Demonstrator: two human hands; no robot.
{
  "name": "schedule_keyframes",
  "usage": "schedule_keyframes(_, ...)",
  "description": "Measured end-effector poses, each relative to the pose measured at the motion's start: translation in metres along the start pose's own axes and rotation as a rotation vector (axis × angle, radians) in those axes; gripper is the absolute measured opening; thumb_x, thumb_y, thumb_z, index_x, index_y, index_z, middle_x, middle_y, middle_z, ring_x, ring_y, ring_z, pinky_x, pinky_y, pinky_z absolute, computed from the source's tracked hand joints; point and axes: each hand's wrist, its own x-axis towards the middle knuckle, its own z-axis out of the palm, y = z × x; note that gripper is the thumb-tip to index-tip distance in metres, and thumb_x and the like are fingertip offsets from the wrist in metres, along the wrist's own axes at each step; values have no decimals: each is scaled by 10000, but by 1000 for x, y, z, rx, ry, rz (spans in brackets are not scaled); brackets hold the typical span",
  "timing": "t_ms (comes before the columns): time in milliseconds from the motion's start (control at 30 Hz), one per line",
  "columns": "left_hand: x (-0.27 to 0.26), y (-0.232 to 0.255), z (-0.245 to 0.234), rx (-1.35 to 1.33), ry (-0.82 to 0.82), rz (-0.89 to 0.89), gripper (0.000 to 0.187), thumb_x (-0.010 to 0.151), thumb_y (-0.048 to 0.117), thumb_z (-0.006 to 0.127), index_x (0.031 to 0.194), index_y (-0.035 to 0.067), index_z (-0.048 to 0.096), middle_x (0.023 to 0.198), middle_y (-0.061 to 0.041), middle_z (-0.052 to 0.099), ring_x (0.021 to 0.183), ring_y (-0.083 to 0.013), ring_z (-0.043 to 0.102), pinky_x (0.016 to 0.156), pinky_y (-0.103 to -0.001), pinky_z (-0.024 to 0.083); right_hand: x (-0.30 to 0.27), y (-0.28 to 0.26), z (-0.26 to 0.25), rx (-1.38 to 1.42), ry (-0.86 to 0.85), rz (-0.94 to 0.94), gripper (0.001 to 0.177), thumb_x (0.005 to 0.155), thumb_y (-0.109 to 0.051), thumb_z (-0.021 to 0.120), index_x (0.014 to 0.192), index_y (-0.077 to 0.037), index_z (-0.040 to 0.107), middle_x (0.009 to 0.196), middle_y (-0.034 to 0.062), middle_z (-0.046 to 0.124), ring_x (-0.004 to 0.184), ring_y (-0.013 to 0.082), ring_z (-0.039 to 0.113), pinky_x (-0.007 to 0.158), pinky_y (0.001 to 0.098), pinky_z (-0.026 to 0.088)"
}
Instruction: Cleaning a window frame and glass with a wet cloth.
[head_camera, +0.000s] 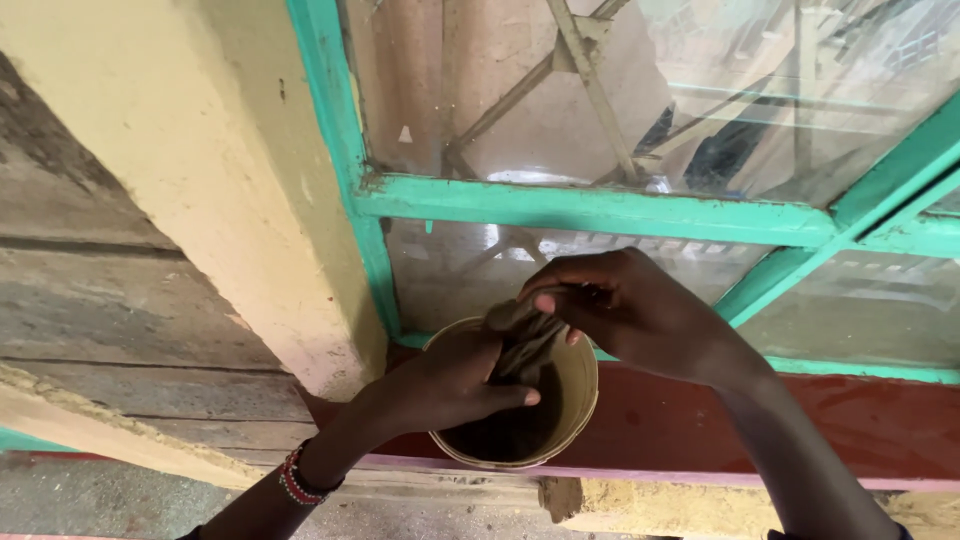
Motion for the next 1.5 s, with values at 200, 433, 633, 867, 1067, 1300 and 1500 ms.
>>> schedule_keyframes(200, -13, -42, 25, 405, -298, -51, 339, 808, 331, 770, 921, 14, 726, 901, -222, 724, 836, -396, 677, 780, -487, 543, 7, 46, 43, -435, -235, -68, 196, 897, -136, 632, 1034, -76, 758, 1008, 103, 762, 901, 236, 703, 842, 344, 543)
schedule_keyframes(433, -26, -88, 54, 522, -294, -46, 155, 797, 173, 680, 705, 71, 753, 767, -179, 710, 698, -365, 691, 662, -483, 562, 18, 123, 83, -615, -518, -24, 290, 980, -224, 582, 1205, -89, 705, 1224, 116, 697, 1048, 218, 644, 969, 313, 504)
schedule_keyframes(633, -19, -79, 47, 526, -330, -143, 103, 766, 157, 688, 755, 86, 762, 812, -190, 723, 716, -383, 692, 663, -497, 559, 21, 114, 68, -541, -531, -57, 269, 881, -197, 639, 1108, -95, 741, 1121, 118, 736, 987, 231, 683, 922, 337, 533)
schedule_keyframes(867, 1, -23, 26, 158, -180, 55, 403, 826, 349, 780, 1061, 33, 696, 1060, -158, 721, 963, -310, 698, 881, -407, 548, 19, 38, 26, -486, -518, -122, 204, 805, -157, 689, 977, -99, 781, 932, 121, 768, 833, 245, 710, 792, 381, 557)
schedule_keyframes(1067, 4, 10, 11, 34, 31, -64, 551, 839, 329, 802, 1231, 26, 560, 1139, -176, 636, 979, -290, 669, 853, -412, 532, 11, -4, -7, -444, -275, -197, 141, 796, -130, 691, 895, -51, 753, 703, 132, 705, 589, 215, 634, 594, 379, 523)
schedule_keyframes(1300, 2, 12, 10, -174, -24, -331, 311, 992, 241, 609, 1231, 67, 513, 1003, -147, 729, 887, -259, 741, 783, -384, 564, -6, -32, -18, -434, -25, 64, 170, 846, -235, 696, 913, -93, 760, 625, 87, 699, 511, 180, 600, 515, 379, 495)
schedule_keyframes(1500, -4, -11, 19, -158, 221, -35, 424, 917, -48, 537, 1321, 26, 432, 1101, -152, 684, 1017, -255, 707, 876, -385, 546, -16, 22, 3, -413, -131, -101, 155, 853, -176, 703, 949, -55, 708, 707, 113, 705, 607, 193, 657, 606, 366, 520)
